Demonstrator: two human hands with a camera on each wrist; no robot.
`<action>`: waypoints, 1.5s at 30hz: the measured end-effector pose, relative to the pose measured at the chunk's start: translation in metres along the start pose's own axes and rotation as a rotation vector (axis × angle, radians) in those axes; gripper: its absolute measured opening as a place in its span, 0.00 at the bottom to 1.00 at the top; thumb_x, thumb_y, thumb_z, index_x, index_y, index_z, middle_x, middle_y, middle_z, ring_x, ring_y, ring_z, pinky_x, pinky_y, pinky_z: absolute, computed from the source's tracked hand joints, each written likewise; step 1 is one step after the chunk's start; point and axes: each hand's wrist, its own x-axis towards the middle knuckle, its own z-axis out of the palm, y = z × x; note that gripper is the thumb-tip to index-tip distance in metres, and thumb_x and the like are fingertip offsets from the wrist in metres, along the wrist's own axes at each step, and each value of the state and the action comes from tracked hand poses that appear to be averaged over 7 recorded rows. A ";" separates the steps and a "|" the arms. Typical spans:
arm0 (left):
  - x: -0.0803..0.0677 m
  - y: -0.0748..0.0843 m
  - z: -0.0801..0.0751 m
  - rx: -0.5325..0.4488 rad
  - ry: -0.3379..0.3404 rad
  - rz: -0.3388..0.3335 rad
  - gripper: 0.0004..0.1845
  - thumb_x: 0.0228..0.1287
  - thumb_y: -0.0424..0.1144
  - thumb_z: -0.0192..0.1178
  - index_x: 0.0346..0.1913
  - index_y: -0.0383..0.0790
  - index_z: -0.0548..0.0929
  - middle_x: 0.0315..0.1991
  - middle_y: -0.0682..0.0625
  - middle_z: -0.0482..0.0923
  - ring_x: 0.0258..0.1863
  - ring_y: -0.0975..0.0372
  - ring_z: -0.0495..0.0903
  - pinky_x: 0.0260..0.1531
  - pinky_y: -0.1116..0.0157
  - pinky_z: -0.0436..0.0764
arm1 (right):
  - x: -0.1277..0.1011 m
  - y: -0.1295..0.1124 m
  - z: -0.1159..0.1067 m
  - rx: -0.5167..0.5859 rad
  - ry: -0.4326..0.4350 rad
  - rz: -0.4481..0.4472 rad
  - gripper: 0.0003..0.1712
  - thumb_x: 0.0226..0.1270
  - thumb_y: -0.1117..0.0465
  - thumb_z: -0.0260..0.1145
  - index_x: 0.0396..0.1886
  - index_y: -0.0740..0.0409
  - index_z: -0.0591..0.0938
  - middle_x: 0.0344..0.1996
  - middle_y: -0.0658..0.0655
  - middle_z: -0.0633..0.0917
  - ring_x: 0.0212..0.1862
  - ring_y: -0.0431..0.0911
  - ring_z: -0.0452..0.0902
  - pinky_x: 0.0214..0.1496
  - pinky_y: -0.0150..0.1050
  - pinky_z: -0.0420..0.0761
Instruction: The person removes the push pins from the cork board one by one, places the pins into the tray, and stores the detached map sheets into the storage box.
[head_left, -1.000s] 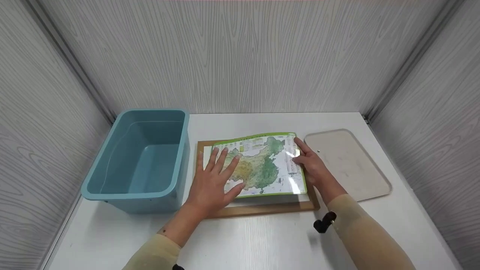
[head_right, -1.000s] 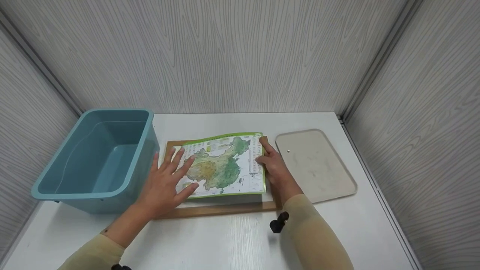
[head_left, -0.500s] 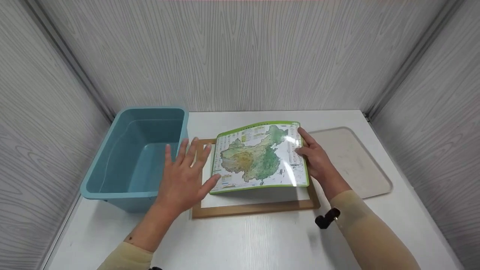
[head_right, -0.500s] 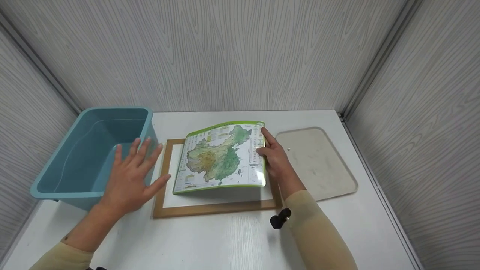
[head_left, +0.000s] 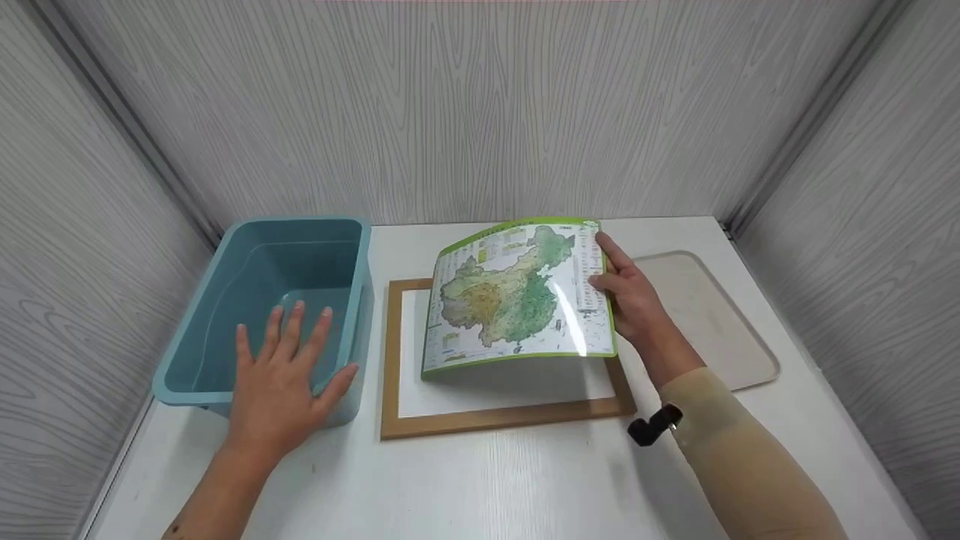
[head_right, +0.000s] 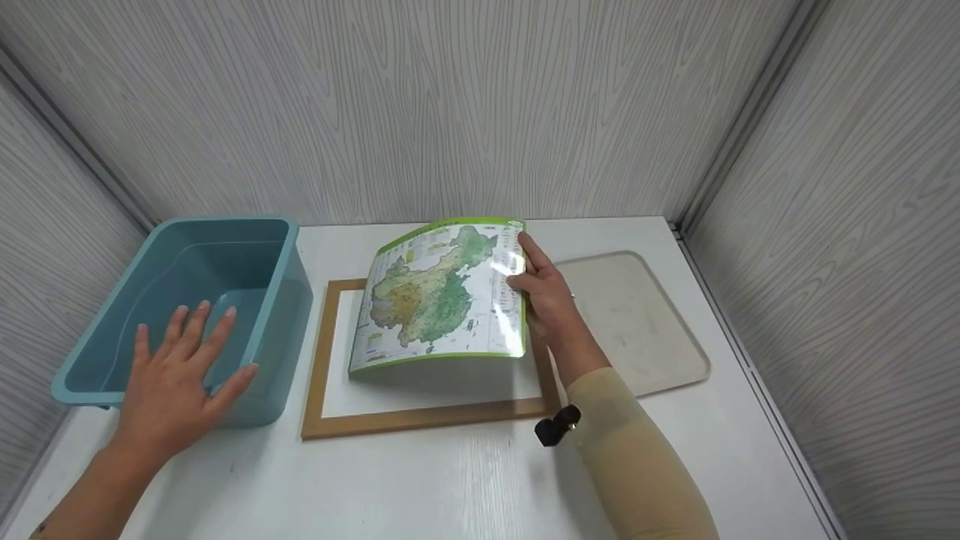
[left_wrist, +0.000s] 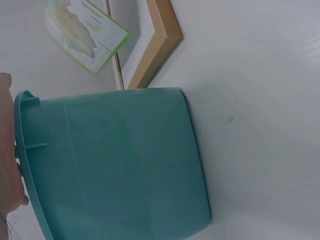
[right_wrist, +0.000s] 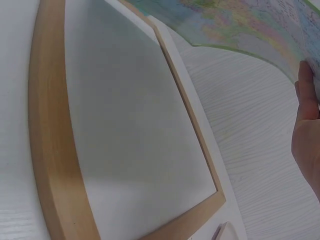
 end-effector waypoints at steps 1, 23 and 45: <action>-0.005 -0.003 0.003 -0.003 -0.011 -0.015 0.44 0.73 0.65 0.58 0.83 0.44 0.65 0.82 0.34 0.57 0.83 0.39 0.51 0.77 0.32 0.38 | 0.000 0.000 0.000 0.006 -0.004 -0.002 0.49 0.75 0.83 0.52 0.88 0.44 0.56 0.85 0.51 0.57 0.79 0.53 0.62 0.60 0.39 0.83; -0.057 -0.025 0.048 -0.033 -0.091 -0.135 0.46 0.76 0.68 0.52 0.84 0.43 0.61 0.82 0.31 0.56 0.82 0.35 0.49 0.76 0.32 0.32 | 0.005 -0.014 0.015 0.091 -0.094 -0.068 0.48 0.76 0.83 0.48 0.88 0.45 0.55 0.85 0.53 0.56 0.80 0.58 0.62 0.62 0.46 0.83; -0.056 -0.025 0.051 -0.020 -0.069 -0.128 0.45 0.75 0.69 0.53 0.83 0.43 0.64 0.81 0.32 0.58 0.82 0.36 0.50 0.76 0.31 0.35 | 0.019 -0.056 0.102 0.260 -0.233 -0.194 0.45 0.75 0.83 0.48 0.86 0.50 0.61 0.81 0.52 0.65 0.77 0.57 0.67 0.63 0.46 0.82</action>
